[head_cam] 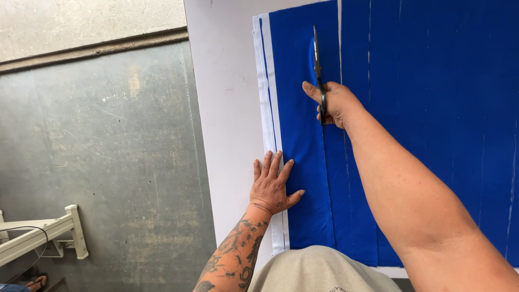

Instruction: Cutting multiple strips of blue fabric along marked lines using large scissors on a cutting table.

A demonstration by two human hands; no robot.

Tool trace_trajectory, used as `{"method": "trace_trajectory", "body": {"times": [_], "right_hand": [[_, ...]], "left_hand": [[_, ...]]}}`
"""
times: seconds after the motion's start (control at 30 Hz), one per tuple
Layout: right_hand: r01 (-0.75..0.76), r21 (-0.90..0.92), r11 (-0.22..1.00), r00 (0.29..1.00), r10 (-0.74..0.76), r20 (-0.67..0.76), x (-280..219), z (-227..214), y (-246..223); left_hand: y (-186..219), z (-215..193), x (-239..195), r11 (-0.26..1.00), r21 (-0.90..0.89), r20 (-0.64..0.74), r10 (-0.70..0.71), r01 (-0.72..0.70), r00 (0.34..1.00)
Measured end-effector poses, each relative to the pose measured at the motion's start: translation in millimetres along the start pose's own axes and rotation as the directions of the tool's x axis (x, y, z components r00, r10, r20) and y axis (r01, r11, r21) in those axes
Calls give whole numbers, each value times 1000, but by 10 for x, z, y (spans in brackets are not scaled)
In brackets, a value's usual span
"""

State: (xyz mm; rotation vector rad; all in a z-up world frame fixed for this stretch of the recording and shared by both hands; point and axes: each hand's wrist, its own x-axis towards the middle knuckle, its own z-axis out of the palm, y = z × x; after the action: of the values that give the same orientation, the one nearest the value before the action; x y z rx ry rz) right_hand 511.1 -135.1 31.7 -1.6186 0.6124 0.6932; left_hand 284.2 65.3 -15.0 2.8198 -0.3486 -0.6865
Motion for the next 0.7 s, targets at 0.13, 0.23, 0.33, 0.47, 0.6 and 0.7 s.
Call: {"method": "trace_trajectory", "body": {"times": [0.13,0.23,0.33,0.47,0.6,0.7], "right_hand": [[-20,-8,1000,1000,20,-4,52,-25,-173],[10,9,1000,1000,-10,-17,211,-29,-71],[68,-6,998,996,-68,-60,374,-10,93],[74,14,997,996,-73,-50,265,19,1],[48,27,999,999,-47,-17,426,-40,-12],[44,37,998,999,-43,-32,518,-51,-88]], "left_hand": [[-17,0,-15,1000,6,-20,14,-14,1000],[-15,-68,-21,1000,-2,1,20,-20,1000],[-18,-73,-13,1000,-6,-10,16,-16,1000],[-17,-70,-6,1000,-18,-20,12,-12,1000],[-24,-46,-15,999,-36,12,14,-13,1000],[-36,-27,-14,1000,-24,6,18,-18,1000]]}}
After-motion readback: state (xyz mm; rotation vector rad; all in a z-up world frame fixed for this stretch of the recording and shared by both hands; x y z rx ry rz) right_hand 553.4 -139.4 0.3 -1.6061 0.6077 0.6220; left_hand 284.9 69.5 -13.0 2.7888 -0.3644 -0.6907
